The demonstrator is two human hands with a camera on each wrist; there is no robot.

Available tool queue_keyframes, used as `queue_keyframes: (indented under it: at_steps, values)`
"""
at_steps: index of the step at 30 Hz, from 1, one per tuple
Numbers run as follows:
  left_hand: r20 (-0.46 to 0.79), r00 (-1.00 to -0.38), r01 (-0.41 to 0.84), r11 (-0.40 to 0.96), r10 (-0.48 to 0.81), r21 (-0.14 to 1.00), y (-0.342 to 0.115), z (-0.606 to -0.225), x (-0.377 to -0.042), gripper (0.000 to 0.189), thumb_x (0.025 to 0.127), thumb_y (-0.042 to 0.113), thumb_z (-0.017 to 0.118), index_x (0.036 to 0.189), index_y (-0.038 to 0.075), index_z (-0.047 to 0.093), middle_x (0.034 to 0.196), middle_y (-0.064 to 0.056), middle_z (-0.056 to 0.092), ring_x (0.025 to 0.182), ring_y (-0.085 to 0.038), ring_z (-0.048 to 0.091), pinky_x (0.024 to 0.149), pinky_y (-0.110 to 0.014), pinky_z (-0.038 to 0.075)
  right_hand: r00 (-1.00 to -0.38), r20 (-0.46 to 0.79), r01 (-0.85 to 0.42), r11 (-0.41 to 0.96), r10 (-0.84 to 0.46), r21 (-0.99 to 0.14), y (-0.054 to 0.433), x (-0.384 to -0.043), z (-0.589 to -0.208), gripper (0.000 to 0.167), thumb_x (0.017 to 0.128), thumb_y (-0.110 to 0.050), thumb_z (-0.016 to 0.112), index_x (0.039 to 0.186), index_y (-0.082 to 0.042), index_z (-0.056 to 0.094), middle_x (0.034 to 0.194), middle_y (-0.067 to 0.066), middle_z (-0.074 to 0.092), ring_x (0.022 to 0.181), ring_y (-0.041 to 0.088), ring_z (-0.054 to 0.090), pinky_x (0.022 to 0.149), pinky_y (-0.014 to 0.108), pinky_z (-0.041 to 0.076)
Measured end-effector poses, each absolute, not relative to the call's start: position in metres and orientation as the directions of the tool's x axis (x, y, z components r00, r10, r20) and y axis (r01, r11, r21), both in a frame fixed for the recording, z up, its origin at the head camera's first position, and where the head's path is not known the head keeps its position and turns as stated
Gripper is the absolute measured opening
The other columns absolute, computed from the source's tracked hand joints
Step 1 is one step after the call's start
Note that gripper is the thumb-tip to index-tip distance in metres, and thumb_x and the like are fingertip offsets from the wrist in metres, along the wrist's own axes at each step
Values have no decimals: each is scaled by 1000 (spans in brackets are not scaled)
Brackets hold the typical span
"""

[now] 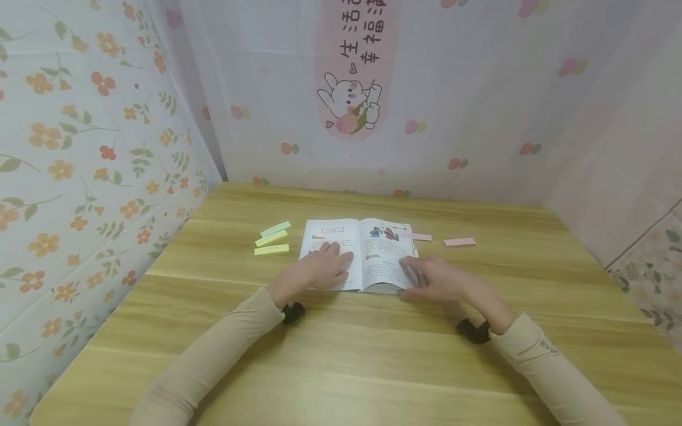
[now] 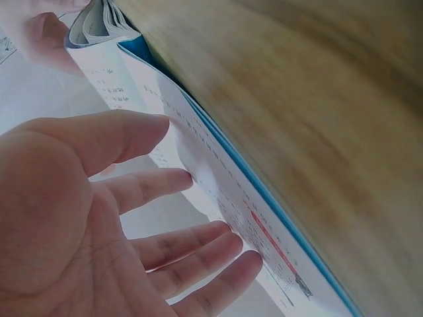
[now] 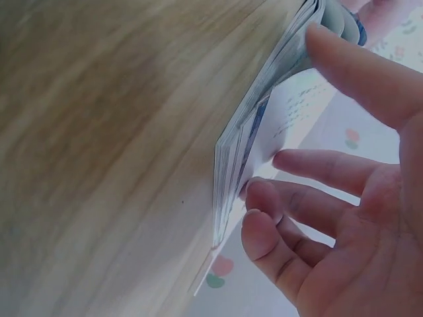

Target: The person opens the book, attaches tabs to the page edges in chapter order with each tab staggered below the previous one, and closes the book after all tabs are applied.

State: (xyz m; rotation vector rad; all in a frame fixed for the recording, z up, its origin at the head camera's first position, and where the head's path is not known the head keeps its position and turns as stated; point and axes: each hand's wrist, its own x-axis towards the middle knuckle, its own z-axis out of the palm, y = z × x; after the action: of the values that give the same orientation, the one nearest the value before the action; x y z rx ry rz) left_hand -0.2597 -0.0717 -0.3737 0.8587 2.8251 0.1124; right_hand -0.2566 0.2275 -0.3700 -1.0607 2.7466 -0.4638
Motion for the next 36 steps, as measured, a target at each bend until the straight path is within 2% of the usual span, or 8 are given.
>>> queue_keyframes:
  at_steps: [3, 7, 12, 14, 16, 19, 28, 36]
  values:
    - [-158, -810, 552, 825, 565, 123, -72, -374, -260, 52, 107, 30, 45, 155, 12, 39, 146, -23, 42, 131, -35, 42, 106, -51, 43, -741, -52, -611, 704, -670, -362, 226, -257, -369, 78, 89, -46, 76, 145, 1, 50, 81, 2, 56, 73, 13, 49, 65, 29, 44]
    - [-165, -809, 551, 826, 564, 122, -71, -373, -260, 53, 107, 31, 44, 156, 11, 39, 148, -24, 40, 135, -37, 40, 108, -52, 41, -744, -45, -608, 704, -667, -367, 224, -255, -368, 79, 89, -49, 74, 145, 2, 50, 87, 6, 57, 78, 18, 50, 69, 32, 43]
    - [-165, -813, 546, 830, 558, 115, -71, -373, -260, 52, 107, 31, 44, 156, 12, 39, 148, -24, 40, 134, -37, 40, 108, -52, 41, -762, -19, -608, 725, -647, -323, 223, -252, -367, 79, 88, -50, 74, 144, 0, 53, 115, 15, 66, 104, 34, 53, 83, 47, 48]
    - [-165, -814, 545, 830, 557, 114, -71, -374, -260, 52, 107, 30, 43, 155, 12, 39, 148, -24, 40, 134, -37, 40, 108, -52, 41, -755, 1, -628, 722, -656, -289, 222, -251, -367, 78, 87, -48, 75, 144, 1, 53, 128, 16, 64, 115, 39, 52, 92, 55, 46]
    - [-167, -815, 544, 831, 556, 112, -71, -374, -260, 53, 107, 31, 43, 156, 12, 38, 149, -24, 40, 136, -37, 39, 109, -53, 40, -742, 13, -649, 713, -671, -266, 222, -251, -367, 78, 87, -44, 77, 143, 4, 52, 132, 18, 63, 119, 40, 54, 99, 59, 42]
    - [-168, -815, 542, 833, 554, 114, -71, -374, -260, 53, 107, 31, 43, 156, 12, 38, 150, -24, 39, 137, -38, 39, 110, -53, 39, -726, 18, -670, 700, -688, -246, 221, -251, -368, 77, 85, -38, 79, 142, 5, 52, 126, 18, 65, 110, 34, 58, 97, 56, 44]
    - [-165, -816, 540, 833, 554, 122, -70, -372, -260, 52, 107, 29, 44, 156, 12, 38, 149, -24, 40, 136, -38, 39, 109, -53, 40, -700, 17, -687, 667, -714, -288, 219, -253, -368, 79, 82, -26, 83, 145, 7, 48, 113, 16, 63, 89, 22, 54, 80, 37, 48]
    - [-176, -810, 544, 829, 559, 126, -70, -373, -260, 53, 107, 29, 43, 156, 10, 37, 147, -24, 41, 133, -37, 40, 108, -52, 40, -663, 14, -710, 623, -748, -328, 219, -254, -368, 68, 86, -10, 72, 145, 10, 45, 92, 9, 61, 69, 12, 50, 68, 28, 46]
